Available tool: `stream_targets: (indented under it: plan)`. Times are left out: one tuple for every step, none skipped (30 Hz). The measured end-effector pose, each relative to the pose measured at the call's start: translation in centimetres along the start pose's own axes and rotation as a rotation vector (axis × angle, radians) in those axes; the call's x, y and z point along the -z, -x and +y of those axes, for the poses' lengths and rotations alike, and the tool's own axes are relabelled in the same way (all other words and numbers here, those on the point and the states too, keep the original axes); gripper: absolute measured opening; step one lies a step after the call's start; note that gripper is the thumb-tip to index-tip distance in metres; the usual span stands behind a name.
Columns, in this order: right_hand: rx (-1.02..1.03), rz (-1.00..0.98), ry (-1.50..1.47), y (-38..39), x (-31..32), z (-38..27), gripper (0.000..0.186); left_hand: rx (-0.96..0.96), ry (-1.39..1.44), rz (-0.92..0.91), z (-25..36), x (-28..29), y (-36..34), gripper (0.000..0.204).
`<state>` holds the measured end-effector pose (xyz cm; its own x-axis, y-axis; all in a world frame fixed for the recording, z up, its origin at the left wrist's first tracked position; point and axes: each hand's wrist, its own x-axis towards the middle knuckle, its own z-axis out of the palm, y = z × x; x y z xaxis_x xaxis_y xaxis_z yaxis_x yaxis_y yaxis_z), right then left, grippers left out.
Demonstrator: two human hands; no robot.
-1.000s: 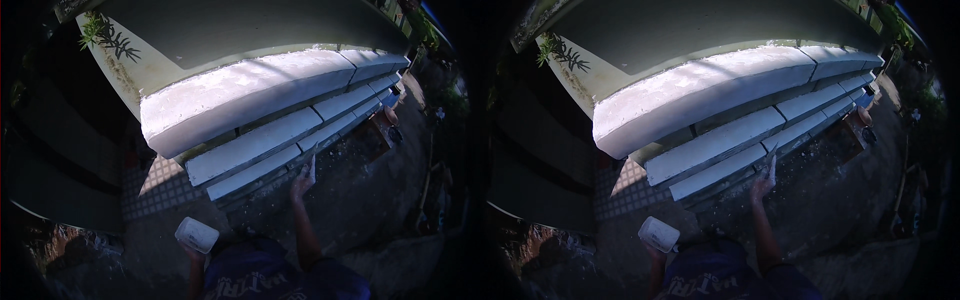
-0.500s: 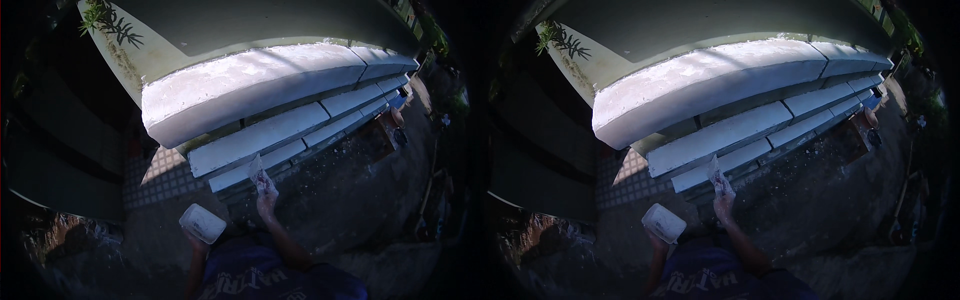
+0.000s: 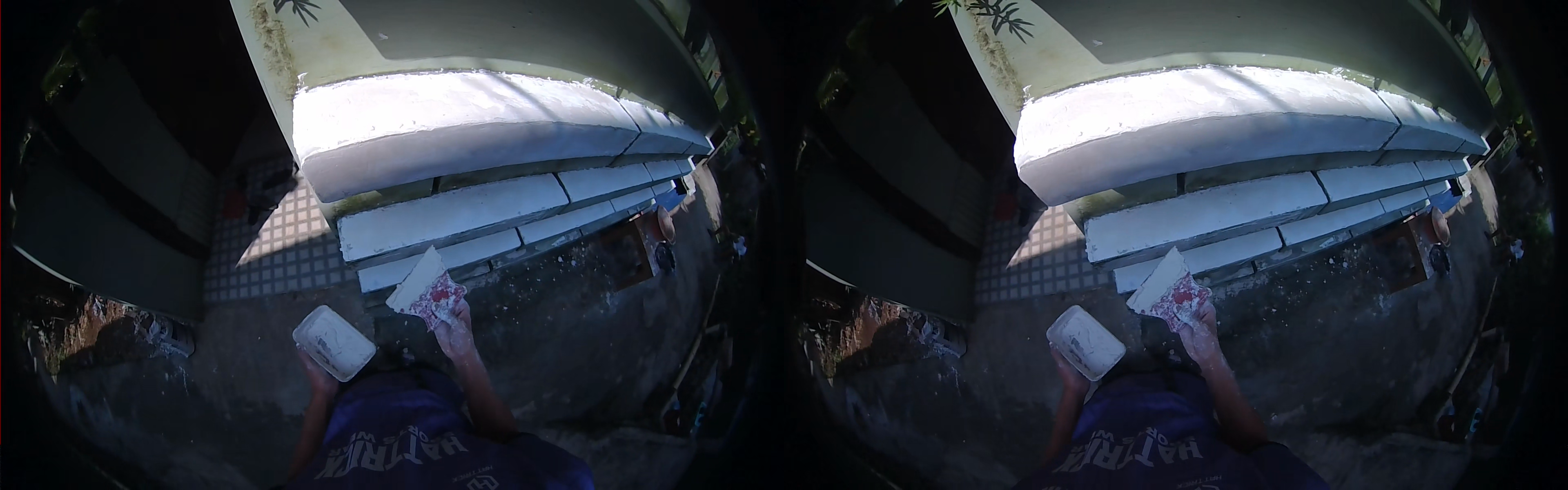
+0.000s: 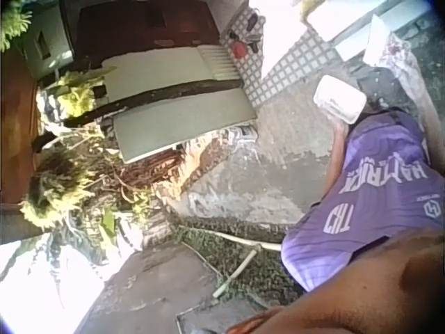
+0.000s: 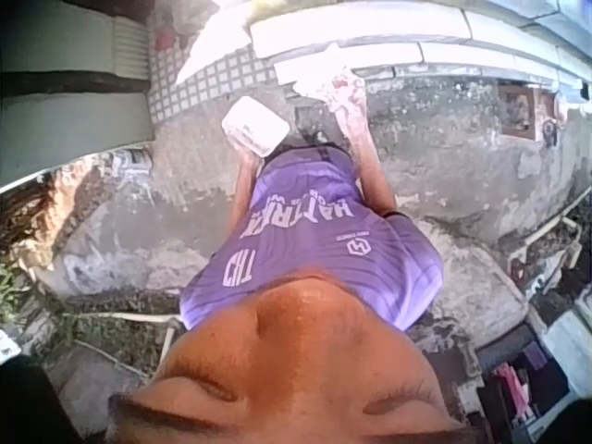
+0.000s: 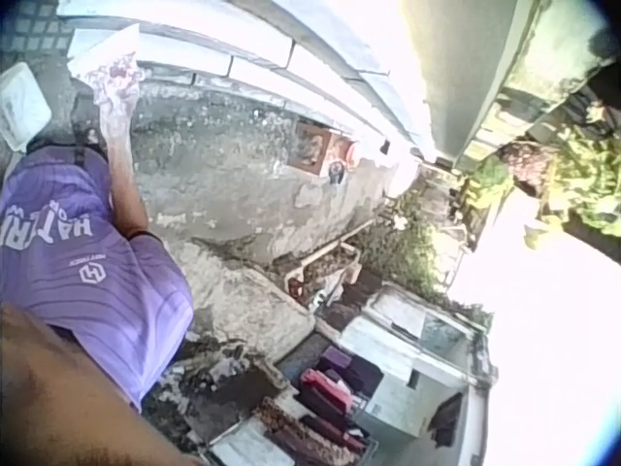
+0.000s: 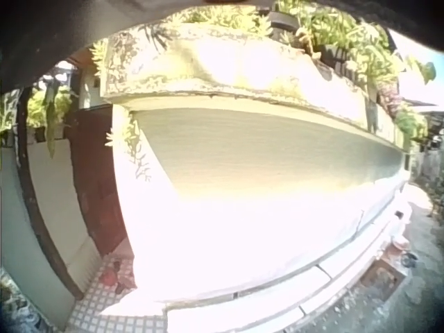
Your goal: Applying white putty or plaster to a segmented exterior wall using a putty knife and a plastic container.
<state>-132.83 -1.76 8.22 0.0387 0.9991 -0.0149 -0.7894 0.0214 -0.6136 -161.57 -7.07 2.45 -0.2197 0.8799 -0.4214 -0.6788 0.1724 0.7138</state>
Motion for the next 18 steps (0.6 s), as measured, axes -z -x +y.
stream_targets:
  plan:
    - [-0.002,-0.003,0.004,0.1,-0.1,0.0,0.053,0.018,0.025,0.013,0.1,-0.2,0.3,0.068]
    - [-0.003,0.039,-0.030,0.3,-0.3,0.2,0.052,0.018,0.029,0.014,0.1,-0.3,0.5,0.068]
    - [-0.005,0.081,-0.065,0.3,-0.4,0.3,0.051,0.018,0.046,-0.009,0.2,-0.3,0.7,0.067]
    - [-0.010,0.079,-0.064,0.5,-1.1,0.2,0.051,0.015,0.061,-0.028,0.2,0.0,0.8,0.066]
    - [-0.021,0.052,-0.046,0.7,-1.9,-0.1,0.051,0.013,0.063,-0.023,0.1,0.2,0.9,0.066]
    - [-0.031,0.025,-0.028,0.8,-2.4,-0.1,0.051,0.020,0.061,0.008,-0.1,0.4,0.9,0.066]
    - [-0.034,0.025,-0.028,0.8,-2.1,-0.1,0.051,0.029,0.060,0.037,-0.3,0.5,0.8,0.066]
    - [0.002,0.012,0.076,0.9,-1.7,0.0,0.051,0.029,0.060,0.039,-0.4,0.7,0.8,0.066]
    - [0.039,0.000,0.181,0.9,-1.4,0.1,0.051,0.014,0.047,0.031,-0.5,0.9,0.7,0.066]
    - [0.042,0.008,0.185,0.9,-1.5,-0.2,0.051,0.006,0.033,0.019,-0.5,0.7,0.8,0.066]
    - [0.074,0.026,0.061,0.8,-1.8,-0.5,0.048,0.015,0.032,0.015,-0.5,0.5,1.0,0.066]
    - [0.109,0.043,-0.061,0.8,-2.0,-0.8,0.045,0.027,0.021,0.029,-0.4,0.4,1.4,0.067]
    - [0.118,0.048,-0.056,0.8,-2.1,-1.0,0.045,0.036,0.011,0.040,-0.3,0.1,1.5,0.067]
    - [0.105,0.091,-0.089,0.8,-2.1,-1.2,0.046,0.044,0.012,0.029,-0.6,0.3,1.3,0.067]
    - [0.093,0.134,-0.121,0.8,-2.0,-1.5,0.046,0.032,0.045,0.025,-0.8,0.9,1.1,0.067]
    - [0.108,0.140,-0.115,0.9,-1.4,-1.8,0.046,0.024,0.078,0.020,-0.9,1.0,1.1,0.067]
    - [0.134,0.131,-0.124,0.9,-0.4,-2.1,0.048,0.035,0.078,0.006,-1.0,1.1,1.1,0.067]
    - [0.161,0.121,-0.133,0.9,0.5,-2.5,0.050,0.038,0.107,-0.025,-1.0,1.3,1.1,0.067]
